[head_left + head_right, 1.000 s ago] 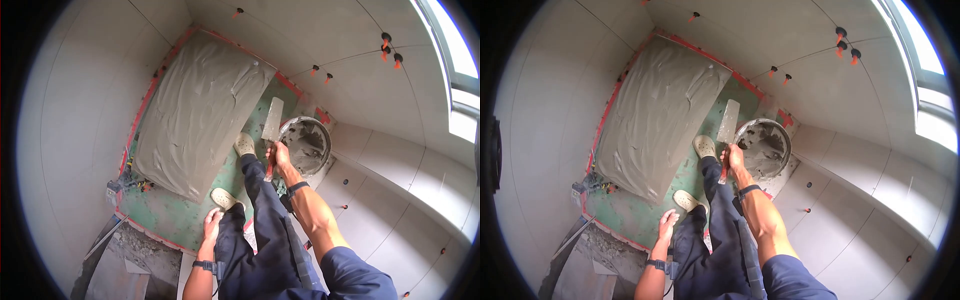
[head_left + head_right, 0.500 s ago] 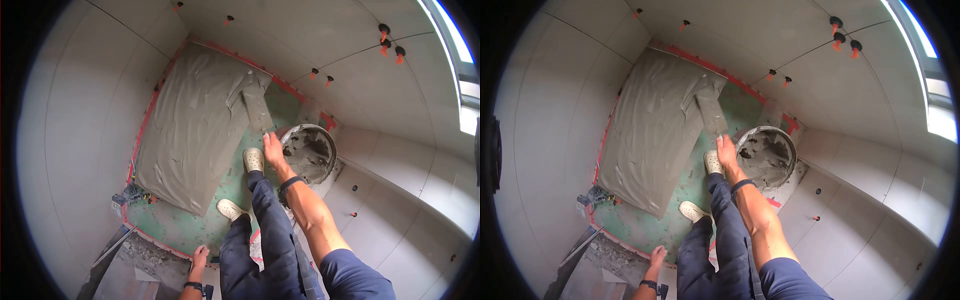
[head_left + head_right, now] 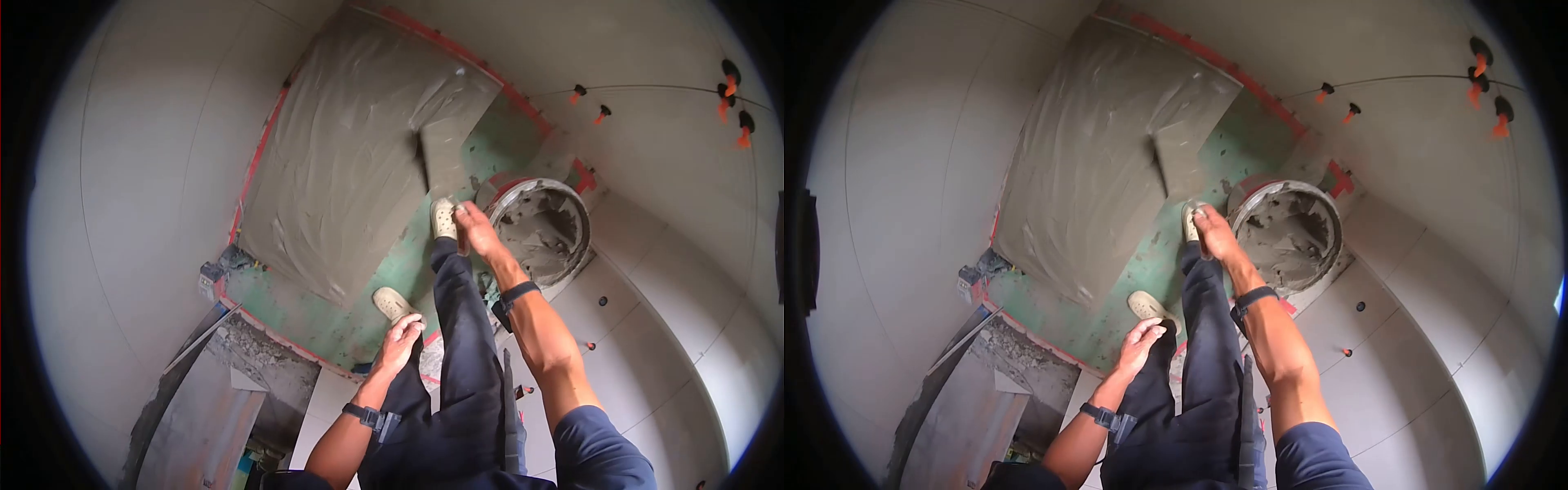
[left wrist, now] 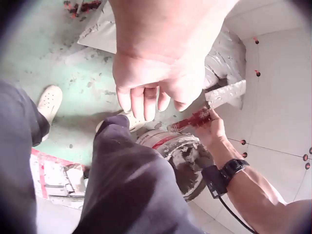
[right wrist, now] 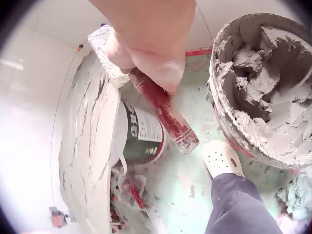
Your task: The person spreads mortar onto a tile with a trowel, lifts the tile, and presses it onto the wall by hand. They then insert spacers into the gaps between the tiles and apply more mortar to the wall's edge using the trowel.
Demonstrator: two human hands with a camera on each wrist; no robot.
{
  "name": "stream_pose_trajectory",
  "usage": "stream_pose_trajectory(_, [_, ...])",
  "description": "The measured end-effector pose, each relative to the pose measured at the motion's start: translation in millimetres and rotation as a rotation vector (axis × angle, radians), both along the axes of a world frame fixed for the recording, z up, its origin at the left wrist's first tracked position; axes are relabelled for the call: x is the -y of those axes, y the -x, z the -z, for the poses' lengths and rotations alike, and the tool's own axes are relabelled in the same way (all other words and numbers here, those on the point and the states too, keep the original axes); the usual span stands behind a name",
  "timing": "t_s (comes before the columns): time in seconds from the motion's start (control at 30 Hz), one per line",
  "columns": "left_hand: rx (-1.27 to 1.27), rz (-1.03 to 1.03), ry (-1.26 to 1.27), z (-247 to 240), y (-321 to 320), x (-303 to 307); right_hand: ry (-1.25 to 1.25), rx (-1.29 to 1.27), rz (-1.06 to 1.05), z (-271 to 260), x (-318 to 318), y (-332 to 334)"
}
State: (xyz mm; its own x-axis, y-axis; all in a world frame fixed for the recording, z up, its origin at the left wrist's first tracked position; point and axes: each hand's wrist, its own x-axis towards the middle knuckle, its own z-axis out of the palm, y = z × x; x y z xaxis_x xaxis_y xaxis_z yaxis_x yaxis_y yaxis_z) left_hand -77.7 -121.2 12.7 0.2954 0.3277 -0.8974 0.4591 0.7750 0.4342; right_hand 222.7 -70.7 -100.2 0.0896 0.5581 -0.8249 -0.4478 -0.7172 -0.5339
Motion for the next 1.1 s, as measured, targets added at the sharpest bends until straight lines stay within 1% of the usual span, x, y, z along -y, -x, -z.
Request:
stream_pose_trajectory(0.03, [-0.027,-0.015,0.004,6,15,7,0.119,0.028,-0.179,11,9,15])
stream_pose_trajectory(0.07, [-0.046,-0.030,0.005,12,30,13,-0.196,0.400,-0.340,47,40,40])
stream_pose_trajectory(0.1, [-0.079,-0.067,0.058,13,45,16,-0.171,0.385,-0.467,54,60,50])
stream_pose_trajectory(0.13, [-0.124,-0.057,0.065,17,65,22,-0.146,0.371,-0.595,61,83,58])
stream_pose_trajectory(0.2, [-0.153,-0.063,0.049,22,106,36,-0.170,0.426,-0.746,67,129,73])
stream_pose_trajectory(0.27, [-0.184,-0.048,0.037,25,146,48,-0.129,0.507,-0.887,33,149,76])
stream_pose_trajectory(0.33, [-0.212,-0.079,0.020,28,179,59,-0.040,0.514,-0.992,-8,152,70])
stream_pose_trajectory(0.37, [-0.233,-0.113,0.018,23,192,62,-0.052,0.483,-0.950,-28,150,63])
stream_pose_trajectory(0.4, [-0.254,-0.151,0.010,21,203,63,-0.050,0.501,-0.963,-47,144,55])
stream_pose_trajectory(0.47, [-0.261,-0.234,-0.003,34,236,72,-0.096,0.472,-0.741,-76,114,39])
stream_pose_trajectory(0.5, [-0.216,-0.284,-0.039,39,248,72,-0.211,0.533,-0.604,-80,96,31])
stream_pose_trajectory(0.53, [-0.272,-0.247,-0.053,31,244,59,-0.210,0.582,-0.587,-73,72,18])
stream_pose_trajectory(0.57, [-0.235,-0.300,-0.067,26,240,48,-0.267,0.435,-0.444,-75,45,9])
stream_pose_trajectory(0.6, [-0.234,-0.323,-0.109,21,233,37,-0.370,0.511,-0.433,-67,25,0])
stream_pose_trajectory(0.63, [-0.240,-0.275,-0.119,9,225,23,-0.195,0.399,-0.320,-81,0,3])
stream_pose_trajectory(0.67, [-0.191,-0.306,-0.132,12,227,26,-0.172,0.472,-0.156,-89,-16,18])
stream_pose_trajectory(0.7, [-0.124,-0.333,-0.167,21,226,21,-0.171,0.446,-0.234,-88,-15,31])
stream_pose_trajectory(0.73, [-0.123,-0.313,-0.153,21,221,18,-0.165,0.425,-0.306,-85,-7,45])
stream_pose_trajectory(0.77, [-0.093,-0.288,-0.163,18,216,10,-0.137,0.337,-0.335,-73,11,69])
stream_pose_trajectory(0.8, [-0.075,-0.279,-0.160,10,217,16,-0.099,0.324,-0.386,-79,32,100])
stream_pose_trajectory(0.83, [-0.050,-0.312,-0.144,12,226,31,-0.120,0.296,-0.459,-71,54,128])
stream_pose_trajectory(0.87, [-0.017,-0.338,-0.149,18,233,33,-0.223,0.266,-0.510,-63,74,155])
stream_pose_trajectory(0.9, [-0.063,-0.325,-0.153,11,239,39,-0.174,0.184,-0.387,-70,90,189])
stream_pose_trajectory(0.93, [0.004,-0.364,-0.187,12,254,53,-0.016,0.074,-0.298,-96,91,219])
stream_pose_trajectory(1.0, [-0.067,-0.389,-0.122,3,278,74,-0.069,0.087,-0.336,-91,104,260])
stream_pose_trajectory(1.03, [-0.073,-0.399,-0.124,4,291,83,-0.037,0.058,-0.316,-91,105,276])
stream_pose_trajectory(1.1, [-0.137,-0.433,-0.060,3,322,120,0.025,-0.005,-0.294,-98,111,303])
